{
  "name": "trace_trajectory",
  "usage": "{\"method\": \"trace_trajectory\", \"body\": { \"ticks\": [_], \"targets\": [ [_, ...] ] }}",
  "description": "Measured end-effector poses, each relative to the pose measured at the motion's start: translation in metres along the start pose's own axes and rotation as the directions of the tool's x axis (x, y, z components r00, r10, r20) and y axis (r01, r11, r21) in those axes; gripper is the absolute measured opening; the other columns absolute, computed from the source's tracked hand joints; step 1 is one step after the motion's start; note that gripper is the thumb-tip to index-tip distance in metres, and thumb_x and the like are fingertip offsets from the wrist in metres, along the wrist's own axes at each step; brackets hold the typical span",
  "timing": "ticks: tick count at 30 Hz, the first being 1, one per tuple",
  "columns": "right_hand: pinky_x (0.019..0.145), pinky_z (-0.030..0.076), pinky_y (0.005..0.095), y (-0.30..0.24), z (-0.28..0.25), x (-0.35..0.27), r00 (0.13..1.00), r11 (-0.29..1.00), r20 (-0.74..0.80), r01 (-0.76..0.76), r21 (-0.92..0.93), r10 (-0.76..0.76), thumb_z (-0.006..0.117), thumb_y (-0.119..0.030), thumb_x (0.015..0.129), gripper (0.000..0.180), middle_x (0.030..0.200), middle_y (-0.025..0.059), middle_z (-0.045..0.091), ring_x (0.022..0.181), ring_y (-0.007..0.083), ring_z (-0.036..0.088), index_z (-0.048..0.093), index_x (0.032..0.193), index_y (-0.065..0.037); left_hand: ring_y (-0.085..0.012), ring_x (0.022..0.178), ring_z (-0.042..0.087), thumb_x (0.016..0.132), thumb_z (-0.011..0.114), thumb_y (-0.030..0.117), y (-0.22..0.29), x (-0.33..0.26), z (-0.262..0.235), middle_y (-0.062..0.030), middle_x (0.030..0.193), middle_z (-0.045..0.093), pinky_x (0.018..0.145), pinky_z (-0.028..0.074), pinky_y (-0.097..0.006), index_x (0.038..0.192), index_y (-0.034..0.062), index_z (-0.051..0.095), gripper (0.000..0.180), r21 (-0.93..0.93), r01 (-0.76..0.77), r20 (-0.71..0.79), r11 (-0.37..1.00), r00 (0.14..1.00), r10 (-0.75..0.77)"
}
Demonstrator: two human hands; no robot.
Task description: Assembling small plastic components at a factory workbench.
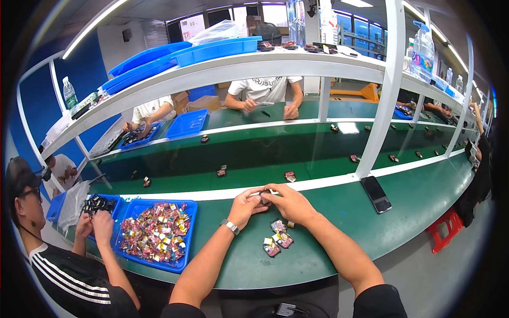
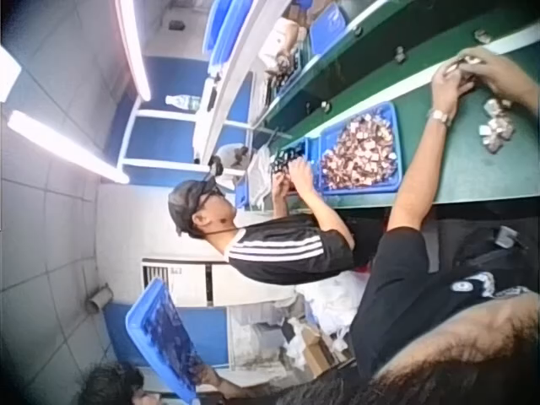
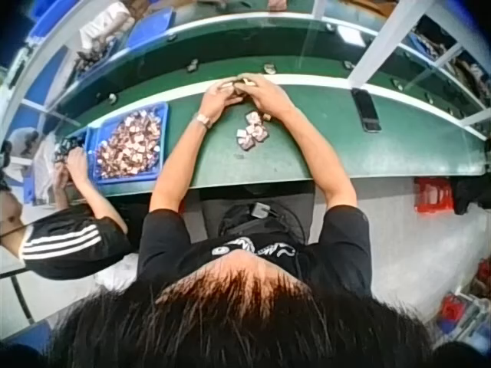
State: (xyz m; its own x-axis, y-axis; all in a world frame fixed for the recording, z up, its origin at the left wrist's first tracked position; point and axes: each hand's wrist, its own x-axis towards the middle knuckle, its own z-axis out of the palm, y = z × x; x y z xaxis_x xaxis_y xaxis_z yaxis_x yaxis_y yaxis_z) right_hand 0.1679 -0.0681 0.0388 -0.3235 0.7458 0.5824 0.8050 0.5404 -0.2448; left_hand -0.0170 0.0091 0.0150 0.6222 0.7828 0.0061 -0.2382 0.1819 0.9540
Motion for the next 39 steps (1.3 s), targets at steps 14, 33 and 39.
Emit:
{"method": "trace_trajectory", "body": {
  "ticks": [14,33,39],
  "targets": [
    [0.088,0.048,0.0392,0.011,-0.008,0.001,0.996,0.999,0.075,0.038,0.004,-0.038,0.069,-0.007,0.074,0.018,0.118,0.0054,0.058,0.107,0.0268,0.056,0.064,0.091,-0.01,-0.0197,0.099,0.066,0.098,0.045,0.001,-0.006,0.0,0.005,-0.0149,0.11,0.065,0.087,0.059,-0.031,0.123,0.0002,0.053,0.026,0.151,-0.005,0.05,0.989,0.999,-0.003],
    [0.098,0.044,0.0393,0.009,0.006,-0.005,0.98,0.903,0.071,-0.197,0.381,0.184,0.069,-0.013,0.08,0.014,0.118,0.0086,0.061,0.114,0.0276,0.054,0.072,0.092,-0.006,-0.0171,0.104,0.063,0.094,0.054,0.0,-0.004,0.001,-0.008,-0.0119,0.116,0.063,0.092,0.055,-0.033,0.126,0.0025,0.05,0.033,0.085,0.057,0.219,0.995,0.973,-0.075],
    [0.097,0.045,0.0386,0.006,0.009,-0.006,0.981,0.918,0.029,-0.188,0.35,0.189,0.068,-0.013,0.081,0.012,0.117,0.0078,0.061,0.114,0.0268,0.054,0.072,0.09,-0.006,-0.0183,0.102,0.064,0.095,0.053,0.002,-0.007,0.002,-0.009,-0.0123,0.113,0.064,0.09,0.056,-0.032,0.124,0.0019,0.05,0.028,0.043,0.055,0.18,0.998,0.982,-0.062]
  ]
}}
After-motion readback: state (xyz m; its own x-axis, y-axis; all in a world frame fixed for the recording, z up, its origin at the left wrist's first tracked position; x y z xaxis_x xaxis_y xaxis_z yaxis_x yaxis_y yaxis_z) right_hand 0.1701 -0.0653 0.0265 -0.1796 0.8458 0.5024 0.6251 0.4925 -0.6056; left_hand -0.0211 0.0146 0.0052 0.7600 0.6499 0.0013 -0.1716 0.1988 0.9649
